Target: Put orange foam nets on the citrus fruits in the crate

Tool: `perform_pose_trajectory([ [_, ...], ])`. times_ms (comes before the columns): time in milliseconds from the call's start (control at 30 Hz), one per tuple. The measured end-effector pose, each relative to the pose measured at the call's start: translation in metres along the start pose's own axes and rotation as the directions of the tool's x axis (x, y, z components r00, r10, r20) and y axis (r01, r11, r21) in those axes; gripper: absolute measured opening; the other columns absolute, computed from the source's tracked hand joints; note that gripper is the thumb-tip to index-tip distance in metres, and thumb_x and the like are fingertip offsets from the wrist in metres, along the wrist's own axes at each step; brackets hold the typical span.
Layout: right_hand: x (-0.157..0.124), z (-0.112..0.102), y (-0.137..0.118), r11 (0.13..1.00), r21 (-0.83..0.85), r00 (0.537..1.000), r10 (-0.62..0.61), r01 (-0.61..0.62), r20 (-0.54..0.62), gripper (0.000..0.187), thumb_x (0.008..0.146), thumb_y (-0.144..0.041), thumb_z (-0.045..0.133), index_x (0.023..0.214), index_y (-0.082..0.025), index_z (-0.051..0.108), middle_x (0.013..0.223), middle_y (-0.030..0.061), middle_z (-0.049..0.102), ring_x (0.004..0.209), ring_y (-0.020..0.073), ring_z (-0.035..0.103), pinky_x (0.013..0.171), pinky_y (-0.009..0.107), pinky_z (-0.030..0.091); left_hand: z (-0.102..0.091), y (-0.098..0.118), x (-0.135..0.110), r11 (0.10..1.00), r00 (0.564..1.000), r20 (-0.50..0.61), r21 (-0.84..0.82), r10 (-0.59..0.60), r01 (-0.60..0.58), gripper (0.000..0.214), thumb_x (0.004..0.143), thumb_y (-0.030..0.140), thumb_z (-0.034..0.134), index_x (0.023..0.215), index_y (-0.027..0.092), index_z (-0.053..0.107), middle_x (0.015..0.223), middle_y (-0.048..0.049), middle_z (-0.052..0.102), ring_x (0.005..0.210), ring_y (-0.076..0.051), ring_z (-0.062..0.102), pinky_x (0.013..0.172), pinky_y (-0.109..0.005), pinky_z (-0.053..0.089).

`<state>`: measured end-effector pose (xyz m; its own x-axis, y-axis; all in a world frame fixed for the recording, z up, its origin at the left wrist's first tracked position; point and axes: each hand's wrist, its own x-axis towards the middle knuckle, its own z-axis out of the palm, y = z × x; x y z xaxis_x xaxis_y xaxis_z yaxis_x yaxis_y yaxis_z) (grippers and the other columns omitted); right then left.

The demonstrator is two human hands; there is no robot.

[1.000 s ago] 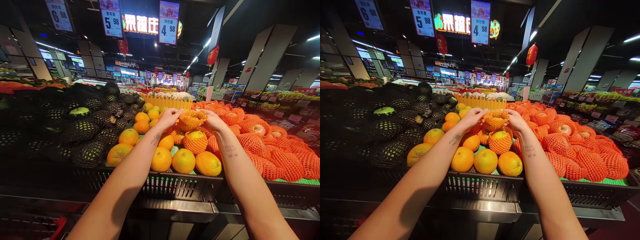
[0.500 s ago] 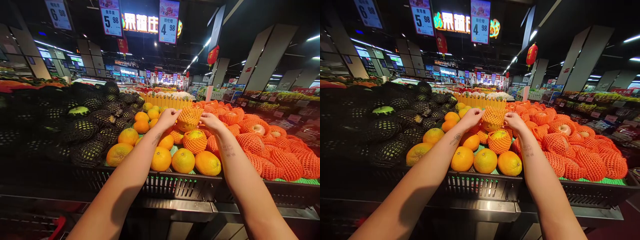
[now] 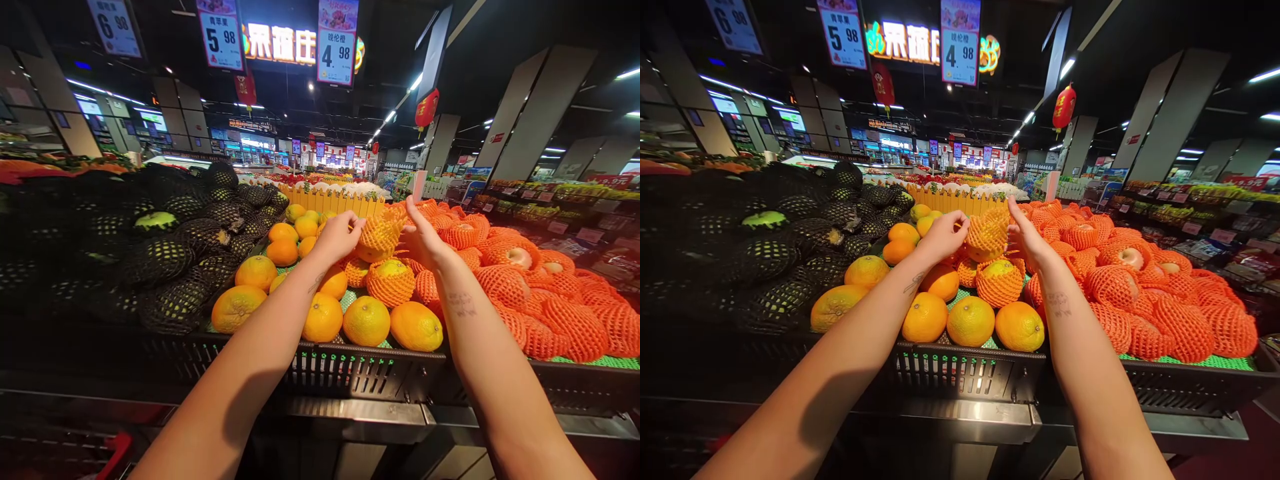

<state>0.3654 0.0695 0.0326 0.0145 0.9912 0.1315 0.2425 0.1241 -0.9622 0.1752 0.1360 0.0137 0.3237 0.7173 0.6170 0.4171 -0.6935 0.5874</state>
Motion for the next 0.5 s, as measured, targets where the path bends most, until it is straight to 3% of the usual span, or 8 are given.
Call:
perform_pose_trajectory([
  [133,-0.006,0.003,-0.004,0.976,0.141,0.986,0.162,-0.164,0.028,0.037,0.071,-0.05,0.076,0.09,-0.021,0.064,0.087,0.0038,0.066,0.069,0.0164,0.054,0.065,0.029,0.044,-0.002,0.004,-0.002,1.0,1.0,0.006,0.003,0.011,-0.011,0.026,0.093,0.029,0.056,0.071,0.019,0.049,0.072,-0.0002,0.06,0.065,-0.014,0.05,0.063,-0.028,0.033],
  [333,-0.006,0.009,0.001,0.978,0.101,0.975,0.169,-0.185,0.147,0.024,0.087,-0.043,0.065,0.096,-0.021,0.068,0.097,0.0048,0.071,0.083,0.0197,0.061,0.078,0.03,0.047,-0.003,0.006,-0.002,0.998,1.0,-0.007,-0.05,0.028,-0.028,0.024,0.092,0.028,0.058,0.072,0.017,0.051,0.074,-0.0006,0.062,0.067,-0.013,0.052,0.066,-0.027,0.036],
  [500,-0.001,0.012,0.007,0.977,0.18,0.986,0.092,-0.117,0.141,0.025,0.085,-0.04,0.068,0.098,-0.019,0.068,0.099,0.0073,0.071,0.082,0.0199,0.063,0.077,0.031,0.05,-0.004,0.006,0.0,0.987,0.999,-0.032,-0.159,-0.029,0.023,0.026,0.091,0.029,0.062,0.07,0.017,0.051,0.07,0.0005,0.059,0.064,-0.012,0.052,0.063,-0.025,0.038],
])
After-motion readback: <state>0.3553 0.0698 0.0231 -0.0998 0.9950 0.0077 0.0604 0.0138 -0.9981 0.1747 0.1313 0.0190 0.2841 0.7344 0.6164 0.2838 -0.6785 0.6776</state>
